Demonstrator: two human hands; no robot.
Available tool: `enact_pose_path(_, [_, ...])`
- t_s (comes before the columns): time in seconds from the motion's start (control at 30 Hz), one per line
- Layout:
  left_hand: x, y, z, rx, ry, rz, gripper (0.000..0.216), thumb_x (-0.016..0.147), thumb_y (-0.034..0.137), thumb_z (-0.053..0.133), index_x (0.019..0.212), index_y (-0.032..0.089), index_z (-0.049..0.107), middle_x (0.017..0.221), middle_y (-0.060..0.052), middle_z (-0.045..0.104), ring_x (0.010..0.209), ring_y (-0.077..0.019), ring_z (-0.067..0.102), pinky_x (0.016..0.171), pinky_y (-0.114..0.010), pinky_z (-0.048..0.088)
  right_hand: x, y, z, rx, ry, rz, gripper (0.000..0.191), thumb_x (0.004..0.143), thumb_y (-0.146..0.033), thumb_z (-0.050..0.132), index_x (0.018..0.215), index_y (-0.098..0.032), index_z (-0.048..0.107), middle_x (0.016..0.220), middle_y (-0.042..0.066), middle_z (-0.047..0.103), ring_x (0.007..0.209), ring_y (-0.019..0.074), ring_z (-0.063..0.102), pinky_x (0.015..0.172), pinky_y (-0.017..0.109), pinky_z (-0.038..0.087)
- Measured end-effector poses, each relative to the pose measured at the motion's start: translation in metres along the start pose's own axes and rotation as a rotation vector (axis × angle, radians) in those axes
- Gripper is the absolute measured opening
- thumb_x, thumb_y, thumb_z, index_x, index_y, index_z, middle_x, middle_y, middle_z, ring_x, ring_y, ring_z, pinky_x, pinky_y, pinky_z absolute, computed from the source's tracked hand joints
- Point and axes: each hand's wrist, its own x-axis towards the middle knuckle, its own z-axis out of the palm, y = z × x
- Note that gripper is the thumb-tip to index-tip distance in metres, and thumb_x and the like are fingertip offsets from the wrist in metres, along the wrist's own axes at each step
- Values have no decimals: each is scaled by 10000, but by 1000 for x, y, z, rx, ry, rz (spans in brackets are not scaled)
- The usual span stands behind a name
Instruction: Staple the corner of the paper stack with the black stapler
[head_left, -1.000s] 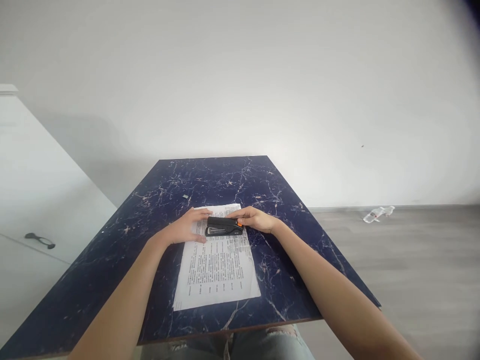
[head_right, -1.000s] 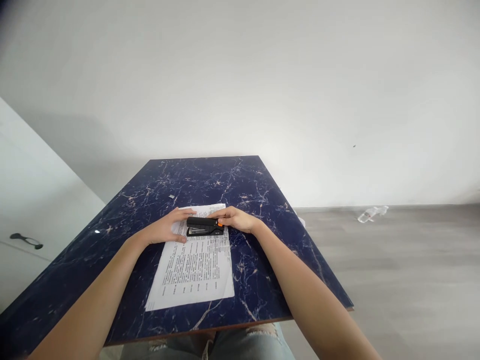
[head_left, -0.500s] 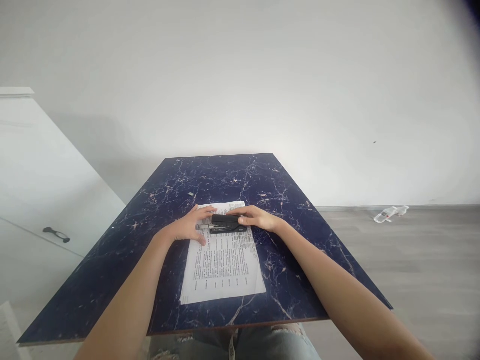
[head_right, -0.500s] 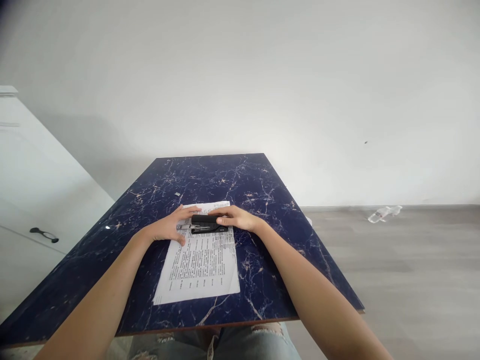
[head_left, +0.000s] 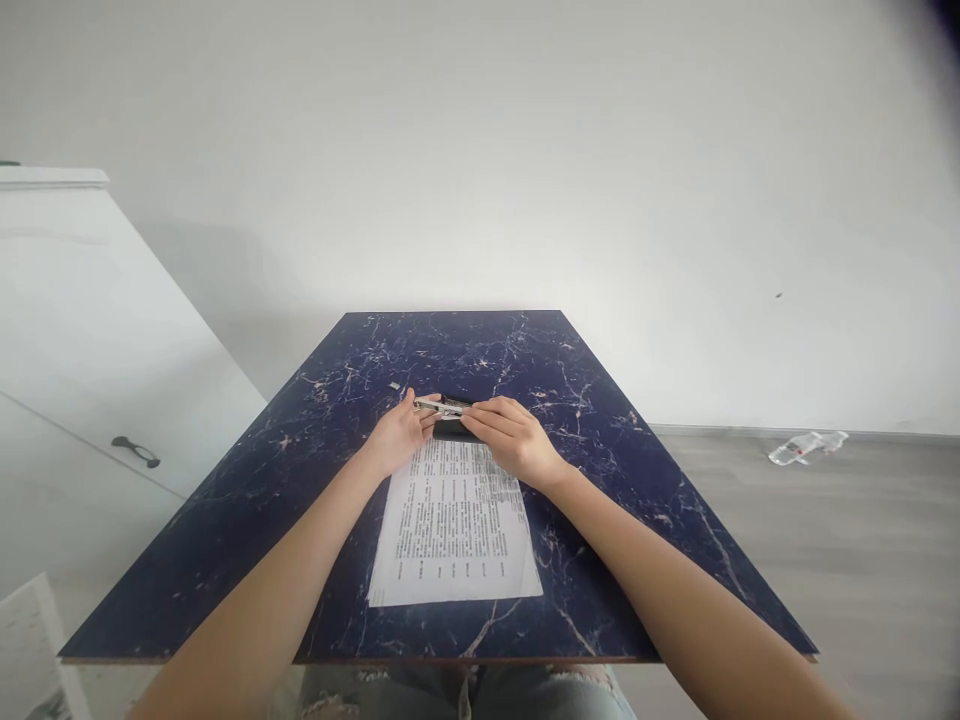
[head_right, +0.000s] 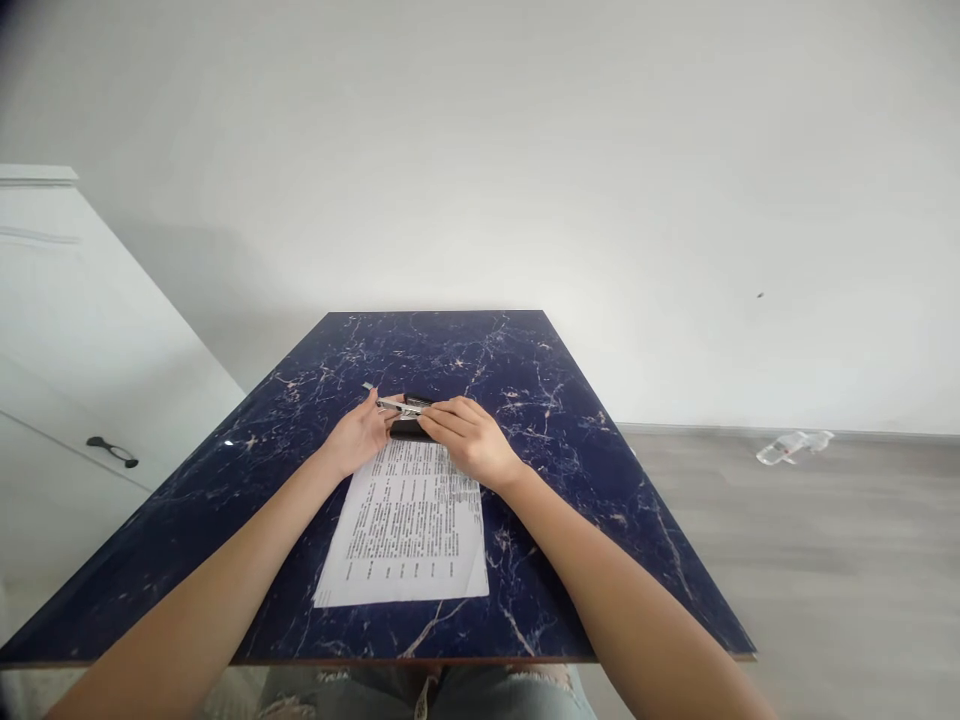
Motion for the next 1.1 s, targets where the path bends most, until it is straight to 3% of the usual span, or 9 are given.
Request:
enact_pose_path(0.1, [1, 1, -2, -121, -21, -13, 400, 1066, 392, 458, 1178, 77, 677, 1055, -137, 738, 931, -171, 735, 865, -259, 608, 2, -1, 2, -150, -48, -90, 416, 994, -46, 526, 1357, -219, 629, 1312, 83, 700, 1212, 247, 639, 1072, 513, 516])
enact_pose_path(0.27, [-1, 2, -3, -68, -42, 34, 237, 1019, 157, 530, 1158, 58, 694, 1240, -164, 708, 1193, -218, 680, 1058, -280, 557, 4, 0, 1, -178, -63, -53, 400, 987, -33, 519, 1325, -204, 649, 1293, 85, 708, 1198, 252, 639, 1057, 501, 513])
enact_pose_path(0.43, [1, 6, -13, -6, 35, 100, 310, 937, 27, 561, 1214, 85, 687, 1384, -172, 642, 1358, -252, 571, 1189, -328, 462, 0, 1, 5, 75, 135, 469, 338, 914, -110, 615, 1225, -206, 708, 1146, 81, 752, 1024, 256, 682, 897, 436, 569])
enact_pose_path(0.53, [4, 10, -18, 17, 183, 362, 276, 925, 42, 590, 1168, 111, 701, 1356, -164, 661, 1348, -275, 581, 1229, -402, 420, -3, 2, 6, 332, 80, 837, 314, 813, -236, 758, 1125, -203, 748, 1026, 70, 769, 872, 254, 709, 776, 397, 573])
enact_pose_path(0.6, [3, 12, -16, 46, 246, 544, 240, 909, 95, 662, 1145, 118, 701, 1303, -165, 690, 1312, -291, 611, 1235, -454, 404, -5, 2, 7, 468, 4, 928, 304, 767, -246, 787, 1066, -197, 762, 988, 63, 771, 847, 250, 713, 764, 384, 561])
enact_pose_path(0.7, [-3, 14, -6, 142, 248, 674, 310, 851, 222, 795, 1135, 143, 699, 1229, -150, 726, 1232, -297, 667, 1194, -500, 439, -5, 1, 11, 539, -88, 906, 305, 728, -225, 808, 1028, -196, 762, 992, 56, 768, 874, 246, 711, 787, 374, 549])
enact_pose_path(0.87, [-18, 11, 11, 360, 77, 643, 492, 738, 303, 899, 1162, 195, 671, 1104, -118, 774, 1029, -287, 751, 984, -484, 598, -3, -1, 11, 473, -236, 730, 293, 747, -204, 808, 1032, -213, 740, 988, 43, 747, 890, 228, 689, 816, 378, 545])
enact_pose_path(1.0, [-28, 5, 23, 501, -69, 563, 610, 659, 290, 944, 1185, 196, 651, 1007, -113, 796, 899, -286, 774, 816, -431, 650, 2, -6, 3, 297, -67, 448, 657, 824, -393, 820, 1412, -263, 556, 1262, 109, 630, 1129, 274, 599, 945, 461, 518])
enact_pose_path(1.1, [-38, -2, 38, 574, -134, 512, 550, 687, 277, 925, 1159, 208, 651, 966, -84, 802, 798, -259, 781, 762, -402, 659, 3, -11, 2, 113, 22, 165, 472, 940, -330, 711, 1395, -299, 586, 1115, 81, 606, 1007, 231, 588, 896, 433, 507])
